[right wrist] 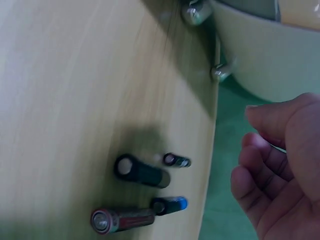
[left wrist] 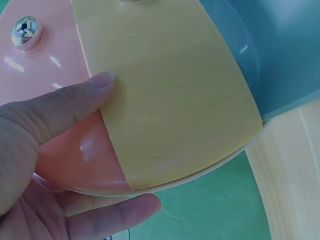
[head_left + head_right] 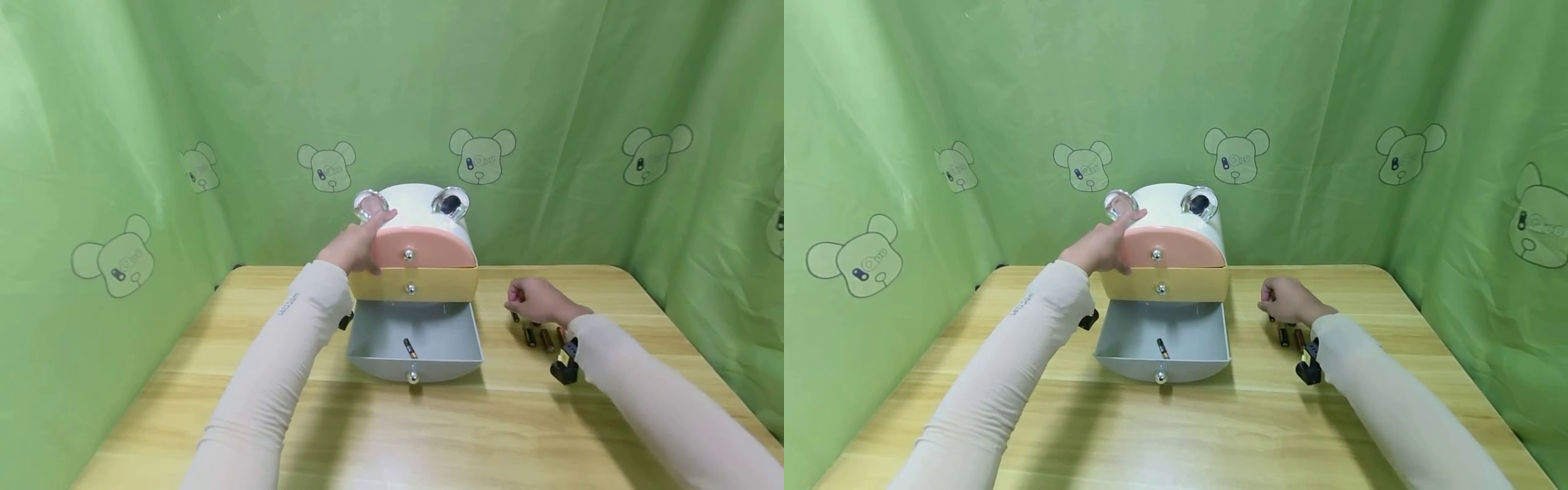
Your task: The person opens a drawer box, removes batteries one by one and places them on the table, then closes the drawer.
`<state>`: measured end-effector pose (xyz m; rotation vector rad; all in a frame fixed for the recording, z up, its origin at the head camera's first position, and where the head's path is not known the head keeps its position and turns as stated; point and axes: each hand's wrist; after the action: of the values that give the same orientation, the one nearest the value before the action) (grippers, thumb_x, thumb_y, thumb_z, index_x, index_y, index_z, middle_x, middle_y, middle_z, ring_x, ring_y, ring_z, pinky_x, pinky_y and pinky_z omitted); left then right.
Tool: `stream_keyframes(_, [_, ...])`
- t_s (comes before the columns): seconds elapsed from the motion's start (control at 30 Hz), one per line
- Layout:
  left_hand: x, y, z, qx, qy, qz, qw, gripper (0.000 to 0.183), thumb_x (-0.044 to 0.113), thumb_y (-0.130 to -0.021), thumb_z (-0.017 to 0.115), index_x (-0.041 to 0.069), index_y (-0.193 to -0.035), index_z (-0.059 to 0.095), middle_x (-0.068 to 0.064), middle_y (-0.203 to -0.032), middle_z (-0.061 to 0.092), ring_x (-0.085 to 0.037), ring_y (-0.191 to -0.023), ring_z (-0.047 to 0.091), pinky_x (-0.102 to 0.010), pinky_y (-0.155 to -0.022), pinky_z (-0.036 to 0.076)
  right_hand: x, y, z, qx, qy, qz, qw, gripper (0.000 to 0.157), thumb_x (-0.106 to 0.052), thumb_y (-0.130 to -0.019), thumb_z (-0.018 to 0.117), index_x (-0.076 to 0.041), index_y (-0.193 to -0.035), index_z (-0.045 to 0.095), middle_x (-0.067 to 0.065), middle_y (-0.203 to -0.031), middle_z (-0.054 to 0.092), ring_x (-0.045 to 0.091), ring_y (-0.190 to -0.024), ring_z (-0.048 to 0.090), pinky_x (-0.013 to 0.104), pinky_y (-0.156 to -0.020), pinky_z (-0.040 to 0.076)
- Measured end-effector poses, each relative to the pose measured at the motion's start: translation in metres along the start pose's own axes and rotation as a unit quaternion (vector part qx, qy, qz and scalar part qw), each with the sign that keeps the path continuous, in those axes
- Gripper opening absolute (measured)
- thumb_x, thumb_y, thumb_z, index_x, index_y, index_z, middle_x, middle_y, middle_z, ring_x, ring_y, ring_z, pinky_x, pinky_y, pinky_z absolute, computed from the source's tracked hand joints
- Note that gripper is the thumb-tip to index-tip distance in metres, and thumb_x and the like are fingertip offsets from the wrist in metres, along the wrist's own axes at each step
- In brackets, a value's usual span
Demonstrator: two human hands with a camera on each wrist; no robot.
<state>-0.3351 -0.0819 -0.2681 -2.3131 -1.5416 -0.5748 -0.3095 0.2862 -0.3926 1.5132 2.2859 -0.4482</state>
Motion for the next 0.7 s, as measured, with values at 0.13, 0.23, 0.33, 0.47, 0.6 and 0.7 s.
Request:
stream_keyframes(0.13, [0.001, 0.001, 0.0, -0.003, 0.012, -0.004, 0.9999, 0.122, -0.008, -0.064, 0.083, 0.046, -0.152, 0.019, -0.015, -0.109, 0.063, -0.028, -0.093, 0.06, -0.049, -0.091, 0.047, -0.009, 0.002, -0.003, 0.011, -0.008, -0.009, 1.0, 0.015, -0.011, -0.089, 0.067, -0.009, -0.078, 0.057, 0.0, -0.07, 0.055, 0.015, -0.062, 0.051, 0.031, -0.06, 0.045])
stream_keyframes(0.23, [0.002, 0.001, -0.001, -0.001, 0.019, -0.005, 0.9998, 0.121, -0.008, -0.065, 0.082, 0.047, -0.151, 0.018, -0.013, -0.105, 0.064, -0.026, -0.091, 0.061, -0.05, -0.093, 0.046, -0.016, 0.002, -0.003, 0.018, -0.023, -0.014, 0.999, 0.015, -0.012, -0.089, 0.068, -0.009, -0.079, 0.058, -0.001, -0.07, 0.055, 0.015, -0.061, 0.051, 0.031, -0.058, 0.045])
stream_keyframes(0.33, [0.002, 0.001, -0.001, 0.002, 0.024, -0.005, 0.9997, 0.12, -0.008, -0.066, 0.082, 0.048, -0.151, 0.018, -0.012, -0.102, 0.065, -0.026, -0.09, 0.061, -0.051, -0.094, 0.045, -0.026, 0.001, -0.002, 0.025, -0.038, -0.028, 0.999, 0.014, -0.011, -0.089, 0.069, -0.008, -0.08, 0.058, 0.0, -0.07, 0.056, 0.014, -0.06, 0.051, 0.029, -0.057, 0.046])
stream_keyframes(0.47, [0.002, 0.002, 0.0, -0.002, 0.024, -0.008, 0.9997, 0.119, -0.008, -0.066, 0.082, 0.049, -0.15, 0.02, -0.013, -0.105, 0.063, -0.027, -0.092, 0.06, -0.052, -0.094, 0.044, -0.039, 0.002, 0.003, 0.04, -0.056, -0.052, 0.996, 0.014, -0.008, -0.087, 0.07, -0.008, -0.079, 0.059, 0.0, -0.071, 0.057, 0.014, -0.063, 0.051, 0.027, -0.057, 0.046])
stream_keyframes(0.6, [0.002, 0.002, 0.001, -0.004, 0.018, -0.01, 0.9998, 0.12, -0.008, -0.064, 0.082, 0.049, -0.151, 0.02, -0.016, -0.111, 0.062, -0.029, -0.095, 0.06, -0.051, -0.093, 0.045, -0.055, 0.001, 0.011, 0.05, -0.091, -0.065, 0.992, 0.014, -0.007, -0.087, 0.071, -0.008, -0.078, 0.06, 0.0, -0.072, 0.057, 0.014, -0.065, 0.053, 0.025, -0.058, 0.048])
stream_keyframes(0.7, [0.002, 0.002, 0.0, 0.0, 0.012, -0.002, 0.9999, 0.121, -0.01, -0.063, 0.082, 0.047, -0.151, 0.02, -0.017, -0.113, 0.061, -0.028, -0.094, 0.06, -0.048, -0.089, 0.048, -0.067, 0.0, 0.017, 0.054, -0.113, -0.074, 0.989, 0.014, -0.008, -0.087, 0.072, -0.008, -0.079, 0.06, 0.0, -0.073, 0.057, 0.014, -0.065, 0.053, 0.025, -0.057, 0.048])
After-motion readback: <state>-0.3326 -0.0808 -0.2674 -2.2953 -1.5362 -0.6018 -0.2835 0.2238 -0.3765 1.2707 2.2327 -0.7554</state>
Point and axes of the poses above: each hand's wrist, its own y-axis away from the middle knuckle, its own z-axis out of the palm, x = y × z
